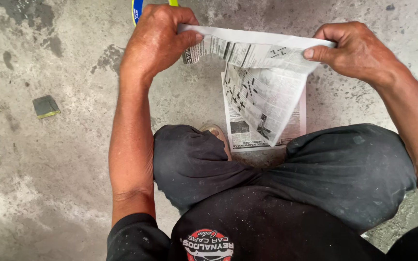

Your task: The person sits on the floor and tears pages from a newspaper, then pulls strips of yellow masking tape from a roll and presses the tape along the edge of a newspaper sheet. The taped newspaper is used with other taped newspaper sheets covering a car bumper nearby.

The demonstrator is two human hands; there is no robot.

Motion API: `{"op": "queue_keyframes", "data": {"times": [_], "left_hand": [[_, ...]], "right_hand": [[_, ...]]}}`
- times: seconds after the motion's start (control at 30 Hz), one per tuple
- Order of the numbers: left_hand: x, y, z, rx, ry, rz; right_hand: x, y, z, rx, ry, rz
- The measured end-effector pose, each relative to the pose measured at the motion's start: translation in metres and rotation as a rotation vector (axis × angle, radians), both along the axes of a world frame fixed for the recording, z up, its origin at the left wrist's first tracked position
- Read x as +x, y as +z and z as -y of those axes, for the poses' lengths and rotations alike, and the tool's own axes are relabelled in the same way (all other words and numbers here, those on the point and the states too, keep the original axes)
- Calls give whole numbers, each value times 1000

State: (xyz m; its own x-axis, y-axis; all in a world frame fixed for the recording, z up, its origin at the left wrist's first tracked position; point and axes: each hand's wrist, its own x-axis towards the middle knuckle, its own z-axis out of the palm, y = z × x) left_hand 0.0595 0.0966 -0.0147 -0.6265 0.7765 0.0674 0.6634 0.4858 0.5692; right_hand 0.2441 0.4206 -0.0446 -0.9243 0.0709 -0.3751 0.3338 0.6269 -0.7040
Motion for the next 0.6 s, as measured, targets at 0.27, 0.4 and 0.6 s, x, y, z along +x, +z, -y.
{"op": "queue_keyframes", "data": {"times": [0.27,0.4,0.6], "left_hand": [[17,21,-9,121,1,251],[23,35,-15,131,27,333],[52,38,-51,214,-84,544]], "right_hand": [[8,-40,53,-758,-175,97],[10,-45,61,-1272,-189,209],[-1,-42,66,-1042,19,195]]}}
